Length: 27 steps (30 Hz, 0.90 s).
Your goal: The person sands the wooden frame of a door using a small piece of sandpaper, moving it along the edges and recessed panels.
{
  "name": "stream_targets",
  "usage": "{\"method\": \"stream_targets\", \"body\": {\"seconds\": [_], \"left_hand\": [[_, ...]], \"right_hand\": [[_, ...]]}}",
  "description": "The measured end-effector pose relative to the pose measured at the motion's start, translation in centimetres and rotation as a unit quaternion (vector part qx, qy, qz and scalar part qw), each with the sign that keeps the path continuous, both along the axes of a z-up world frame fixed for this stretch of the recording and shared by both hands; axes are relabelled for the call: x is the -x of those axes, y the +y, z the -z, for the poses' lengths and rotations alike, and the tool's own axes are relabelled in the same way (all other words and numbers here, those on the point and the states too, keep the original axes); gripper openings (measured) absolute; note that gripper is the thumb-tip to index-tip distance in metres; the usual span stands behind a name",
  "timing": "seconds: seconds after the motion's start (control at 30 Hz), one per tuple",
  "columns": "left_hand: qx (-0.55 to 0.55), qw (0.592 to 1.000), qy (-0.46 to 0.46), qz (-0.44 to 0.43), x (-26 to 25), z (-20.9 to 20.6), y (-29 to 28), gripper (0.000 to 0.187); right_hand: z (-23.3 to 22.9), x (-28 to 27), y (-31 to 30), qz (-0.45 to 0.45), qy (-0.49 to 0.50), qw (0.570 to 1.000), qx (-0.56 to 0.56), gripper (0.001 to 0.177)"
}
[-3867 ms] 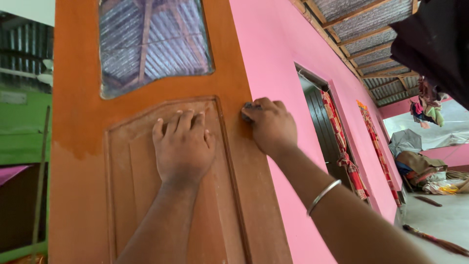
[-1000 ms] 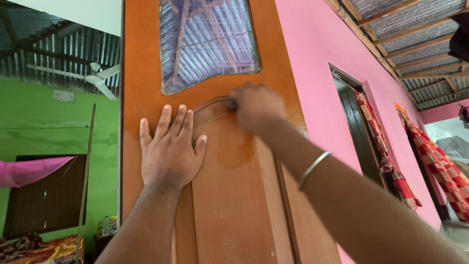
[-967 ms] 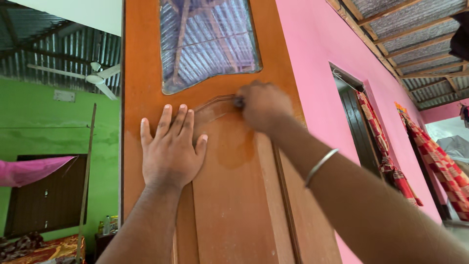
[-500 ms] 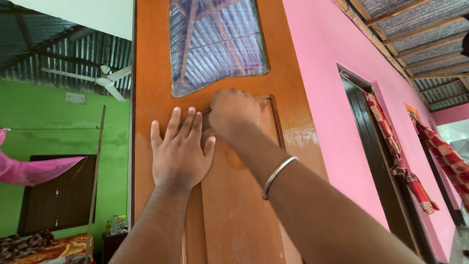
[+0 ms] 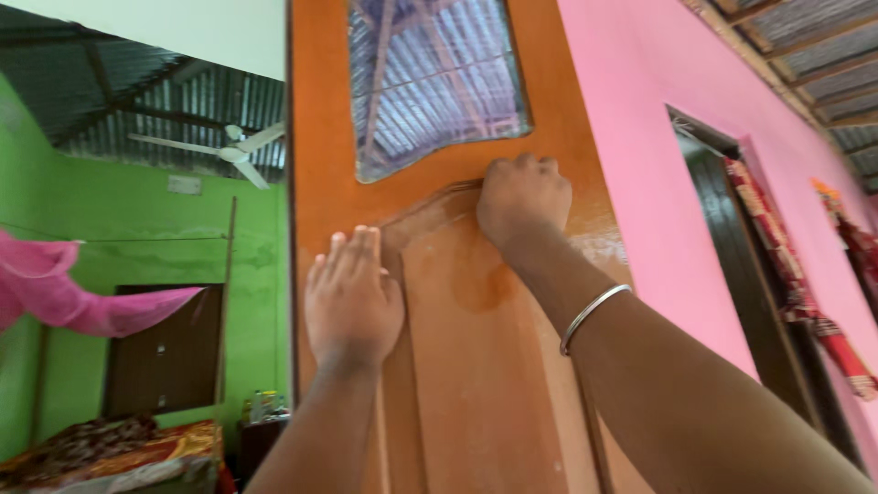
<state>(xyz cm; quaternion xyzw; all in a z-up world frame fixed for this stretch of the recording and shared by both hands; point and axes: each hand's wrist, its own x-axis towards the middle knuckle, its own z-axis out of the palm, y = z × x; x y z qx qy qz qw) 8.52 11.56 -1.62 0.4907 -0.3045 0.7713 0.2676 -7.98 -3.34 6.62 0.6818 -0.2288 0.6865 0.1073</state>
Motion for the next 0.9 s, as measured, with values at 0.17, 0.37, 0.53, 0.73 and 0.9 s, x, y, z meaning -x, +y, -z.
{"method": "stream_targets", "body": {"seconds": [0.17,0.37,0.53,0.73,0.9], "left_hand": [[0.034,0.999,0.027,-0.026,0.4,1.0,-0.3,0.052],[0.082,0.993,0.083,-0.02,1.1,1.1,0.1,0.054],[0.122,0.987,0.108,0.006,0.9,1.2,0.3,0.049],[0.129,0.988,0.08,0.007,0.4,1.2,0.0,0.046],[0.125,0.989,0.081,-0.002,0.2,1.1,0.1,0.048]], "right_hand": [[0.8,-2.1,2.1,-0.012,-0.01,0.998,0.068,0.026],[3.0,-6.0,6.2,-0.042,0.002,0.99,0.131,0.029],[3.7,-5.6,5.1,-0.127,0.026,0.958,0.254,0.025],[1.0,-1.4,3.0,-0.096,0.068,0.986,0.121,0.021],[2.3,-4.3,5.5,-0.081,0.038,0.983,0.16,0.021]]}}
